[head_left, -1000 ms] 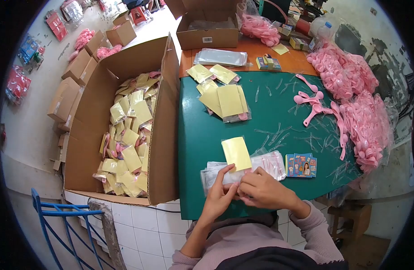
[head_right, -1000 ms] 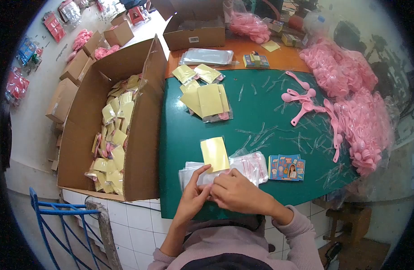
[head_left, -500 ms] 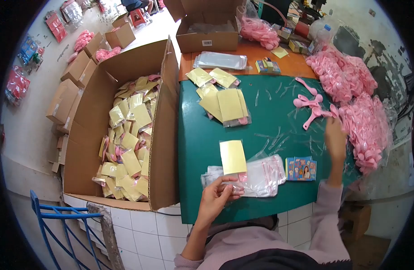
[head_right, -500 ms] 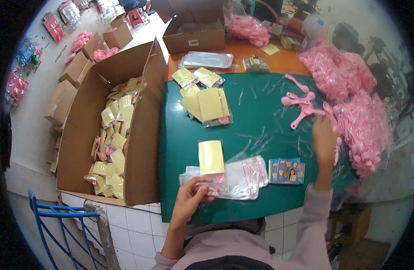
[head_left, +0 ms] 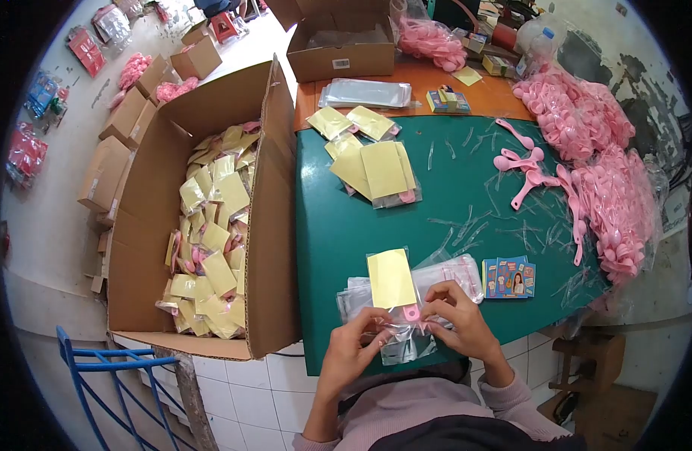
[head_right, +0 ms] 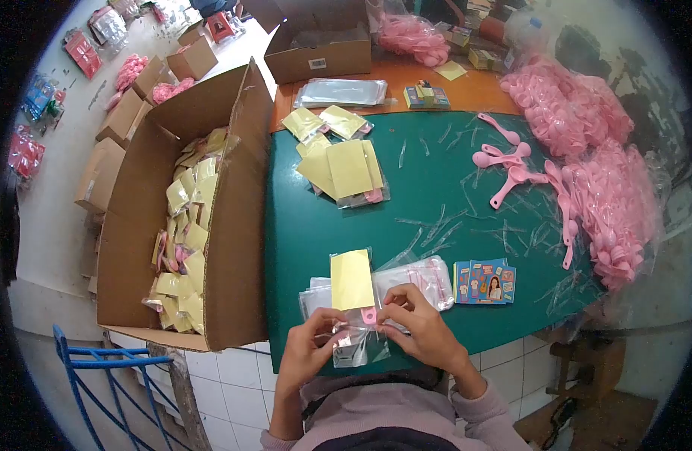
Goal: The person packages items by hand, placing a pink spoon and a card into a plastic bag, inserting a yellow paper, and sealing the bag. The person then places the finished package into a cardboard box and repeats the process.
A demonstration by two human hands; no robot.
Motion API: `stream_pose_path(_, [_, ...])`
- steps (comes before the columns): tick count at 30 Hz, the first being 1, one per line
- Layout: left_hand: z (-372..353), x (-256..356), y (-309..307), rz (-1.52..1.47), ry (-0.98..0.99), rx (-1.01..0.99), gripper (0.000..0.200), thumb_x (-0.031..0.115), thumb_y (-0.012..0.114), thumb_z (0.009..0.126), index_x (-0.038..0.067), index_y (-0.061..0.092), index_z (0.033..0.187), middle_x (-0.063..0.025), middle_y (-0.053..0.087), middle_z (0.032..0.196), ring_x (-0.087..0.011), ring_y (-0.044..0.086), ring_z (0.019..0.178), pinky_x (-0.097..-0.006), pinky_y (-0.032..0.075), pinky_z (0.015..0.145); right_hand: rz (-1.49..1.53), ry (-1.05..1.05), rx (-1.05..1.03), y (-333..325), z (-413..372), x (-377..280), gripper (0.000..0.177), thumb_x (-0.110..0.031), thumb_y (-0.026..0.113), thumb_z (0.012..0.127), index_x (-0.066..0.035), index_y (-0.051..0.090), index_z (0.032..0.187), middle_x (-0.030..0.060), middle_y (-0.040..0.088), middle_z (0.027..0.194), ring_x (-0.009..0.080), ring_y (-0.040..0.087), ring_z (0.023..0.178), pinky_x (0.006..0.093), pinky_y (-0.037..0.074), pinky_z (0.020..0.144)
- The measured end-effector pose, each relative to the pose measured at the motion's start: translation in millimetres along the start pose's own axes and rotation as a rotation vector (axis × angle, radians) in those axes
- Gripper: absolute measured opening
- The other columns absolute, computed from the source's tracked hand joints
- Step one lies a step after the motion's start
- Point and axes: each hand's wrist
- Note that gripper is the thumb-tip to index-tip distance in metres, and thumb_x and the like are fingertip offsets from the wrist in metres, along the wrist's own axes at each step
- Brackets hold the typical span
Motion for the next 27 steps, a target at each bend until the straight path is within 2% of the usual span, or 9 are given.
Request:
stream_pose_path(1, [1.1,-3.7,0.4,0.059,0.01,0.005,0.018,0.007,0.065,0.078,0.0,0.056,0.093,-0.0107,0.064,0.083,-0.0134,0.063,0.076,-0.0262,0.052,0.067,-0.009,0.015,-0.03,-3.0,-0.1,-0.6,0.015,-0.004,0.065,0.075,-0.004,0.059,0.088,0.0099,0.046,0.096,0.0203,0.054,0.08,0.0293,0.046,0.07])
stream_pose_path(3, [-0.3,-3.6,2.6,0.029,0.011,0.029,0.016,0.007,0.065,0.078,0.0,0.057,0.09,-0.0099,0.063,0.083,-0.0133,0.063,0.076,-0.026,0.052,0.067,-0.021,0.031,-0.059,-6.5,-0.7,-4.0,0.014,-0.004,0.065,0.076,-0.003,0.059,0.089,0.0102,0.047,0.096,0.0194,0.054,0.079,0.0289,0.046,0.07])
stream_pose_path(6, [-2.1,2.3,6.1,-0.013,0.006,0.062,0.012,0.004,0.064,0.079,-0.001,0.057,0.087,-0.0068,0.062,0.082,-0.0109,0.061,0.076,-0.024,0.051,0.067,0.146,0.185,-0.085,-3.9,-2.6,-7.1,0.012,-0.005,0.064,0.079,0.0,0.057,0.088,0.0089,0.048,0.095,0.0149,0.055,0.079,0.0264,0.047,0.07])
stream_pose_path(8, [-3.2,2.6,7.4,-0.026,-0.004,0.078,0.009,0.001,0.062,0.079,-0.001,0.057,0.086,-0.0046,0.061,0.083,-0.0086,0.059,0.076,-0.0222,0.049,0.068,0.492,0.355,-0.042,4.5,-5.9,-2.2,0.011,-0.006,0.061,0.082,0.002,0.055,0.087,0.0071,0.054,0.09,0.0099,0.057,0.079,0.0233,0.048,0.07])
stream_pose_path(11, [-5.8,-2.1,9.3,-0.092,-0.068,0.104,0.009,0.002,0.063,0.079,-0.001,0.057,0.085,-0.0035,0.06,0.08,-0.0081,0.057,0.074,-0.0225,0.049,0.068,0.6,0.456,-0.047,10.6,-8.3,1.6,0.012,-0.006,0.06,0.084,0.002,0.053,0.088,0.0053,0.059,0.083,0.0084,0.059,0.073,0.0209,0.049,0.066])
stream_pose_path(17, [-5.9,-11.1,15.3,-0.103,-0.069,0.184,0.008,0.002,0.062,0.079,-0.003,0.059,0.084,-0.0046,0.06,0.083,-0.0092,0.057,0.072,-0.0219,0.049,0.067,0.557,0.562,0.202,22.5,-6.5,-7.6,0.013,-0.002,0.061,0.082,0.002,0.05,0.087,0.0071,0.062,0.075,0.0083,0.06,0.061,0.0192,0.049,0.055])
stream_pose_path(23, [-4.2,-11.7,17.9,-0.142,-0.165,0.181,0.01,0.001,0.062,0.08,-0.004,0.057,0.087,-0.0076,0.059,0.09,-0.0102,0.058,0.074,-0.0211,0.05,0.064,0.548,0.53,0.202,22.7,-6.9,-6.0,0.013,0.0,0.061,0.081,0.002,0.049,0.085,0.0073,0.062,0.075,0.0077,0.06,0.061,0.0186,0.048,0.053])
stream_pose_path(25, [-1.1,-0.9,23.7,-0.345,-0.172,0.325,0.013,0.0,0.06,0.082,-0.003,0.053,0.092,-0.008,0.058,0.087,-0.0096,0.058,0.072,-0.0201,0.049,0.06,0.544,0.525,0.19,23.4,-8.6,-4.1,0.012,-0.001,0.061,0.081,0.002,0.051,0.088,0.0071,0.061,0.074,0.0079,0.06,0.062,0.0187,0.048,0.054])
stream_pose_path(27, [-2.3,-6.1,26.7,-0.37,-0.138,0.349,0.014,0.0,0.059,0.082,-0.002,0.051,0.093,-0.0077,0.058,0.086,-0.0092,0.057,0.071,-0.0197,0.049,0.058,0.538,0.519,0.181,23.7,-9.1,-4.2,0.012,-0.001,0.06,0.082,0.003,0.052,0.09,0.0068,0.061,0.074,0.0081,0.06,0.062,0.0188,0.048,0.054])
Point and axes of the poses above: each hand's wrist, its own z-axis towards the middle knuckle, its own y-axis out of the palm, x = y × z
